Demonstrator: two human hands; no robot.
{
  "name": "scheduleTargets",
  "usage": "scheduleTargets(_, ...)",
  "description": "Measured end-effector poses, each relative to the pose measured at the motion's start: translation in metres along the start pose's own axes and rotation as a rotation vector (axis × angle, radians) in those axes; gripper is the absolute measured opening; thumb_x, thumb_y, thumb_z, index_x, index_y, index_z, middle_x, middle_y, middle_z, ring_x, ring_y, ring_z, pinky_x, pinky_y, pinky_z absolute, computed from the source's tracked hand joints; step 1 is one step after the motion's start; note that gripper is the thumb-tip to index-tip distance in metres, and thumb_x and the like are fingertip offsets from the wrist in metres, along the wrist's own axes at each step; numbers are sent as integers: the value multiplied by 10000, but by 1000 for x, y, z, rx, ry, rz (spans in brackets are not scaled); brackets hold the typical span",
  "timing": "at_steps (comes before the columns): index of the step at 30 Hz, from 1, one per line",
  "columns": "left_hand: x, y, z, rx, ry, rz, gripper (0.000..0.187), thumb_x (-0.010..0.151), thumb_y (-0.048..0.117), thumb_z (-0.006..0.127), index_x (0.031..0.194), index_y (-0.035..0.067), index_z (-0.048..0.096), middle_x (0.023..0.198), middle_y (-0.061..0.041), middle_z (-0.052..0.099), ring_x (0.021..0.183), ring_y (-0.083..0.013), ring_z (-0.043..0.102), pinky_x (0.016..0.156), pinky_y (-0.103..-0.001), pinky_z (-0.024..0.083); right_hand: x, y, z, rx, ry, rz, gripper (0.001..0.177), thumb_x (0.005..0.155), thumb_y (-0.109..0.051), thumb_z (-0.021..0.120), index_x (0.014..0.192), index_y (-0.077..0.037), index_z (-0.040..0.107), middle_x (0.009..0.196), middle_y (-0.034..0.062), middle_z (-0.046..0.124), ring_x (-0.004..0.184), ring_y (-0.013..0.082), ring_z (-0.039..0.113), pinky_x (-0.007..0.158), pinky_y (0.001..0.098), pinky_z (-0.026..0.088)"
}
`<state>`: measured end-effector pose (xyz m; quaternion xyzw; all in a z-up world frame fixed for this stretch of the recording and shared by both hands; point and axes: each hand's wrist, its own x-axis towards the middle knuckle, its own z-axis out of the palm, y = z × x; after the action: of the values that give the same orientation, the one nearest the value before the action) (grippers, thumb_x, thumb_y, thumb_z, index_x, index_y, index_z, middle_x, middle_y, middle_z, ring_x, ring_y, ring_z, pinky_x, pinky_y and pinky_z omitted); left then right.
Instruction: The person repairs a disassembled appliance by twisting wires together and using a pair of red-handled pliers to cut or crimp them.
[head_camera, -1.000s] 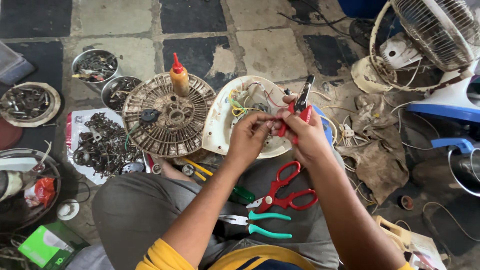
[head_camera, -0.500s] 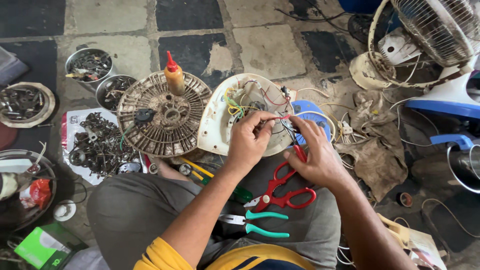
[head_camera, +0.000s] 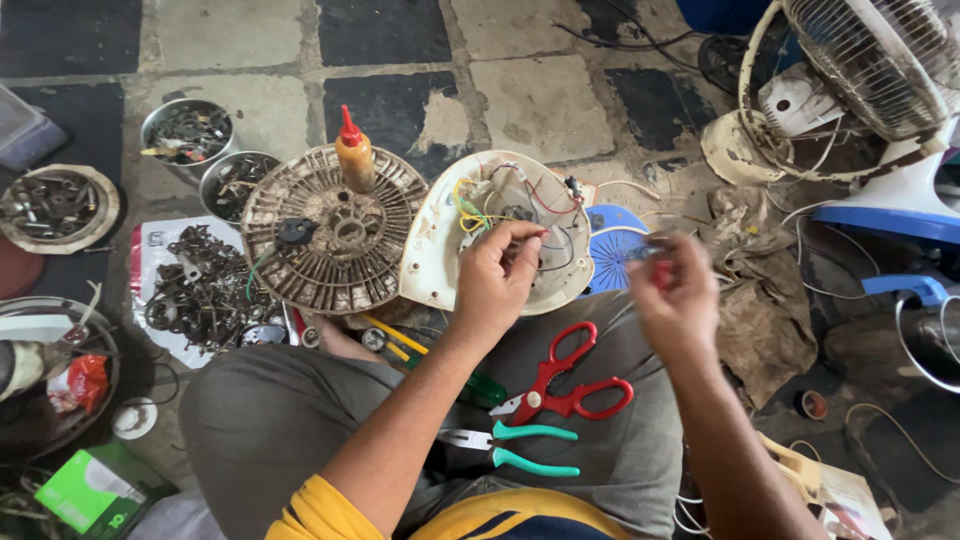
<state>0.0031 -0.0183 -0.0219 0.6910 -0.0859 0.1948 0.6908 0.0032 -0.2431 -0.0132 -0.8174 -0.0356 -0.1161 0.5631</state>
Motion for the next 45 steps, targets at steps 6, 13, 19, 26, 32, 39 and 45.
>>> scheduleTargets(6, 7, 3, -15, 15, 6, 74, 140, 999, 102, 694, 1119, 35, 721, 934, -38, 758, 848, -81, 706, 759, -245, 563, -20, 25, -57, -333, 59, -49, 647, 857, -198, 769, 1437, -40, 529, 1199, 121, 591, 1046, 190, 591, 909, 317, 484)
scheduleTargets(13, 29, 7, -53, 202, -190, 271, 127, 961, 143, 756, 977, 23, 717, 926, -58, 756, 812, -108, 719, 721, -240, 559, -48, 104, -105, -693, -7, 250, 808, 778, -437, 836, 1441, -57, 573, 1215, 193, 587, 1046, 297, 616, 897, 416, 517)
scheduleTargets(19, 37, -9, -36, -387, -141, -426, 276, 1046, 251, 679, 902, 18, 651, 890, -60, 781, 684, -126, 678, 572, -247, 513, -17, 206, -124, -142, 1, 823, 653, 883, -452, 765, 1335, 17, 711, 989, 141, 601, 887, 302, 486, 745, 444, 357)
scheduleTargets(26, 38, -16, -8, -509, -17, -384, 158, 965, 79, 684, 1112, 22, 680, 1007, -96, 748, 862, -140, 732, 761, -265, 622, 35, 276, -98, -953, 111, 563, 895, 734, -625, 803, 1434, -127, 553, 1447, 251, 460, 1346, 463, 388, 1095, 581, 324)
scheduleTargets(32, 45, 0, 12, -610, 162, -541, 158, 956, 85, 678, 1098, 15, 677, 987, -111, 755, 820, -160, 742, 717, -269, 619, 59, 260, -80, -950, 108, 416, 977, 688, -673, 806, 1462, -149, 522, 1466, 255, 422, 1370, 485, 339, 1084, 609, 322)
scheduleTargets(39, 46, 7, 18, -510, 131, -466, 152, 973, 108, 684, 1095, 20, 696, 952, -74, 749, 775, -111, 703, 678, -252, 594, 37, 124, -64, -452, 82, -289, 403, 898, -226, 757, 1228, -7, 681, 1113, 176, 718, 999, 321, 687, 888, 422, 537)
scheduleTargets(45, 44, 8, 22, -487, 129, -394, 122, 961, 86, 681, 1072, 34, 677, 906, -66, 731, 722, -98, 671, 662, -254, 596, -57, -6, -15, -335, -626, -783, 306, 726, -168, 825, 1015, -104, 751, 945, 75, 685, 972, 287, 638, 873, 429, 511)
